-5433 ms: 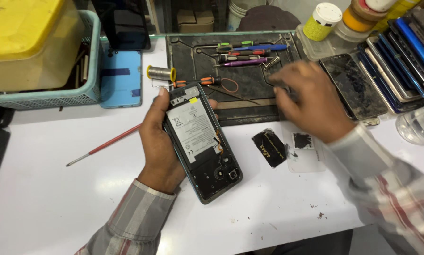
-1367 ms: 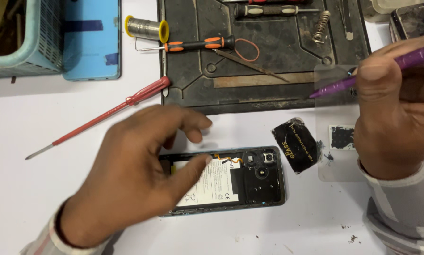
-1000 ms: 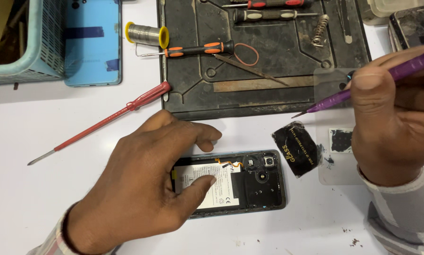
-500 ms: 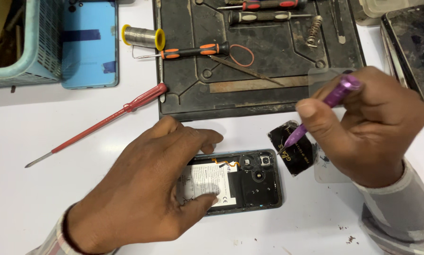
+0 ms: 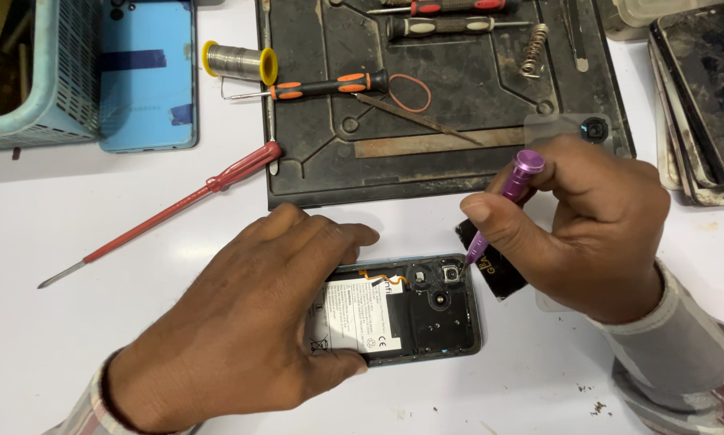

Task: The person holds a disassembled smartphone and uses a plastic card to scrape adhesive from the back cover. They then use a purple screwdriver to remove screws from the camera module area and lift a black metal bracket from the phone's interior.

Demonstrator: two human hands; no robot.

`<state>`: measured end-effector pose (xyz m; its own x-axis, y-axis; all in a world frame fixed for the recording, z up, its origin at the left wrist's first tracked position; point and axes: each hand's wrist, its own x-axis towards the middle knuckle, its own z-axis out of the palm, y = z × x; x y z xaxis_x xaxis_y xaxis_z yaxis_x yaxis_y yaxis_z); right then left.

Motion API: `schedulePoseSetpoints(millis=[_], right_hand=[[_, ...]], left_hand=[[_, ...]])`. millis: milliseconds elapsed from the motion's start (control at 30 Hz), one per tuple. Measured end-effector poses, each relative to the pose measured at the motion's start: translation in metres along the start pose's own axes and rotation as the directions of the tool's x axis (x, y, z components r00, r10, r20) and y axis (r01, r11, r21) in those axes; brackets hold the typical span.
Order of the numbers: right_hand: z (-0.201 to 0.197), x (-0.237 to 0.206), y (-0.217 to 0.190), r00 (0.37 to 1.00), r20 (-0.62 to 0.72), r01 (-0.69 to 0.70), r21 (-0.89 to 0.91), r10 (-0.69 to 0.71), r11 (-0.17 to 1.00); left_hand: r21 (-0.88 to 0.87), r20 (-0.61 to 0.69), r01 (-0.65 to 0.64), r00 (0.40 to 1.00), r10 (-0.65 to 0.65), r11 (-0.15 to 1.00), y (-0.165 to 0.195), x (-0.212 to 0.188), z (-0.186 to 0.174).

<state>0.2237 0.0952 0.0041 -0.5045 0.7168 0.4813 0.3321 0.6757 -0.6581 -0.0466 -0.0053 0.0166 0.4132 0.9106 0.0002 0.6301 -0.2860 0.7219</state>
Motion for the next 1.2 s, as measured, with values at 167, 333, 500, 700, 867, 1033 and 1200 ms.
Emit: schedulePoseSetpoints(millis=[167,333,500,700,867,1033,1200], right_hand=[[-0.002,-0.002,0.002,1.000,-0.016,0.005,-0.031,-0.005,1.000],[-0.003,-0.003,0.001,0.999,-0.014,0.034,-0.004,-0.034,0.999],[-0.004,-0.002,0.002,0.999,-0.023,0.025,-0.052,-0.026,0.998],[-0.003,-0.001,0.003,0.997,-0.007,0.074,-0.039,-0.074,0.996],[-0.007,-0.011,0.007,0.995,-0.069,-0.065,0.034,0.067,0.997],[-0.013,-0.035,0.031,0.944,0.014,-0.322,-0.165,0.328,0.932],[-0.015,-0.051,0.072,0.955,0.013,-0.291,-0.139,0.296,0.947]], left_hand=[[-0.011,0.007,0.009,1.000,-0.009,1.000,-0.001,0.000,0.002],[-0.007,-0.001,-0.005,1.000,0.005,1.000,0.000,-0.001,0.001],[0.003,0.029,0.042,0.999,-0.042,0.999,0.001,0.001,0.000],[-0.031,-0.193,-0.079,0.979,0.072,0.996,0.000,-0.003,-0.007],[-0.477,-0.340,-0.007,0.924,-0.177,0.879,-0.015,-0.009,-0.010],[-0.592,-0.433,-0.148,0.887,-0.158,0.792,-0.027,-0.009,-0.009],[-0.536,-0.431,-0.123,0.891,-0.145,0.835,-0.029,-0.014,-0.011]])
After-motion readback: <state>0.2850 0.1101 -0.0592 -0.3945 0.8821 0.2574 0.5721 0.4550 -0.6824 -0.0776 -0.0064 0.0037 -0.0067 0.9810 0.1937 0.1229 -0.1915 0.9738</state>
